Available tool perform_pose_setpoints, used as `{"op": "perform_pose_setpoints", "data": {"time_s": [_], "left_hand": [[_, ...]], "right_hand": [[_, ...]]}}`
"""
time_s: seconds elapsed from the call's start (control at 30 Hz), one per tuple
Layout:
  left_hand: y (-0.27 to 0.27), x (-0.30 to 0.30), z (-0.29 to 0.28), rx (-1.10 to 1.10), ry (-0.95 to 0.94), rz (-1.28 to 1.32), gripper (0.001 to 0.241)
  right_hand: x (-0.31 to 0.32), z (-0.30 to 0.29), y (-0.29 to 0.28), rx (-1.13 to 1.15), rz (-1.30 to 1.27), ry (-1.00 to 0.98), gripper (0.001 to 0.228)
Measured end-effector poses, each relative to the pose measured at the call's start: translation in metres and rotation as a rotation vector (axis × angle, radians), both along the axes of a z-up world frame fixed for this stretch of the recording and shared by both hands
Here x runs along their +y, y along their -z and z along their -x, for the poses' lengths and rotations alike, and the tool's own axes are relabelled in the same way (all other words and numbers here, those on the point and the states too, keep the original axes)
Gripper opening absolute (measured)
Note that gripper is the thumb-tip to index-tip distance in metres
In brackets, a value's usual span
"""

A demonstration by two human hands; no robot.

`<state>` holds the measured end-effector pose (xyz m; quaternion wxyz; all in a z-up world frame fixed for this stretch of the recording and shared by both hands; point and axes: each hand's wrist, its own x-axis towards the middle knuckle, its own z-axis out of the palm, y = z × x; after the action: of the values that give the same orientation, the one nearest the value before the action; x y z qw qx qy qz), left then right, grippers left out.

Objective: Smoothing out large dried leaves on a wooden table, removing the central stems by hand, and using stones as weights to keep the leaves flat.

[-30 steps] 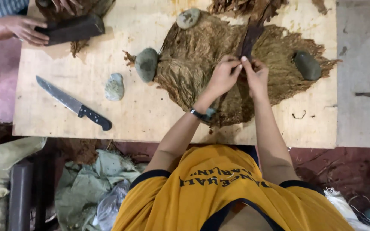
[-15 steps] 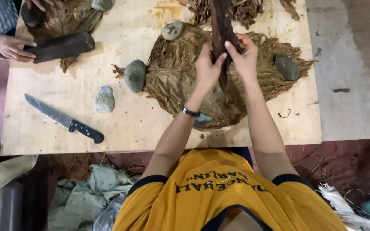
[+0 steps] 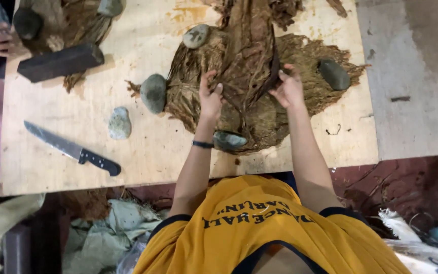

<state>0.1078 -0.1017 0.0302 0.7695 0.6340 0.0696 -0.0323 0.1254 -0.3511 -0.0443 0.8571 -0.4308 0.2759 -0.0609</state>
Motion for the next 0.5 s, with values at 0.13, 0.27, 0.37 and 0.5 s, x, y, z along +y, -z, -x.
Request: {"op": "perform_pose_setpoints", "data": {"time_s": [0.13, 0.27, 0.37, 0.5], "left_hand": [[-0.002, -0.019, 0.013, 0.159, 0.008, 0.221, 0.044], [0.006, -0.019, 0.014, 0.249, 0.263, 0.338, 0.089], [0.004, -0.019, -0.001, 0.260, 0.237, 0.288, 0.092], [0.017, -0.029, -0.012, 0.220, 0.261, 0.219, 0.088]], "right_hand": [[0.044, 0.017, -0.053, -0.120, 0.221, -0.023, 0.056], [0.056, 0.020, -0.050, -0.121, 0.390, -0.135, 0.042], [0.023, 0.020, 0.010, -0.049, 0.410, -0.120, 0.040], [0.045, 0.056, -0.074, 0.017, 0.537, -0.158, 0.032]]}}
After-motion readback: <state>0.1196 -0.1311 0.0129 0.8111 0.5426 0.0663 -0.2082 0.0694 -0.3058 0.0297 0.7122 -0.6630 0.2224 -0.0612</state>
